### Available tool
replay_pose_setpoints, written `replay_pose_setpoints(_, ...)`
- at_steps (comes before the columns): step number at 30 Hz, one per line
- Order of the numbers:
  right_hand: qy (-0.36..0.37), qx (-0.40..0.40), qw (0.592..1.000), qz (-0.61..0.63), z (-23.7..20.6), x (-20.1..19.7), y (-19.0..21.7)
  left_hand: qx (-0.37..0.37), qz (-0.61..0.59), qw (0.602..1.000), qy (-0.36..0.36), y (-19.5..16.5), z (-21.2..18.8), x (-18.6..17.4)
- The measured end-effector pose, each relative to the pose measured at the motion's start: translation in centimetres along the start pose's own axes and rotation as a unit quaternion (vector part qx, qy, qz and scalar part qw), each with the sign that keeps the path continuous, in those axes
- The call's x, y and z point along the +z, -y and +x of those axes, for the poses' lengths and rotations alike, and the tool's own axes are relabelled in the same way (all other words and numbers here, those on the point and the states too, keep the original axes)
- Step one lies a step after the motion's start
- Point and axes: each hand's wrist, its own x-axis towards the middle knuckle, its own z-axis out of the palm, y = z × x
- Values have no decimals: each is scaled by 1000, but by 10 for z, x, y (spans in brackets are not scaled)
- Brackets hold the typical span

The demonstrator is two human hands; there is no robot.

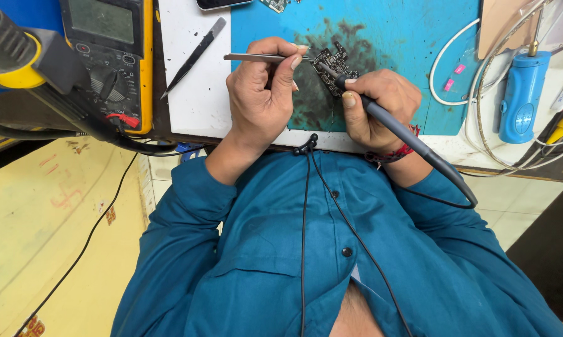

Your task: The person solders components on a small circuit board at a repair workbench. They hold the board with tweezers in one hand while applying a soldering iron to its contacts, repositioning the board and working on different sections throughout the episode.

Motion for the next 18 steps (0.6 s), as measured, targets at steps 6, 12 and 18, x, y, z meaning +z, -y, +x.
replay_pose_setpoints(6,5,-2,1000,-7,1,1,1,4,2,1000,3,-1,0,0)
replay_pose_setpoints(12,4,-3,1000,-7,1,1,1,2,3,1000,5,-2,1,0)
replay_pose_setpoints(18,2,-5,1000,-7,1,1,1,0,13,1000,9,-4,1,-1)
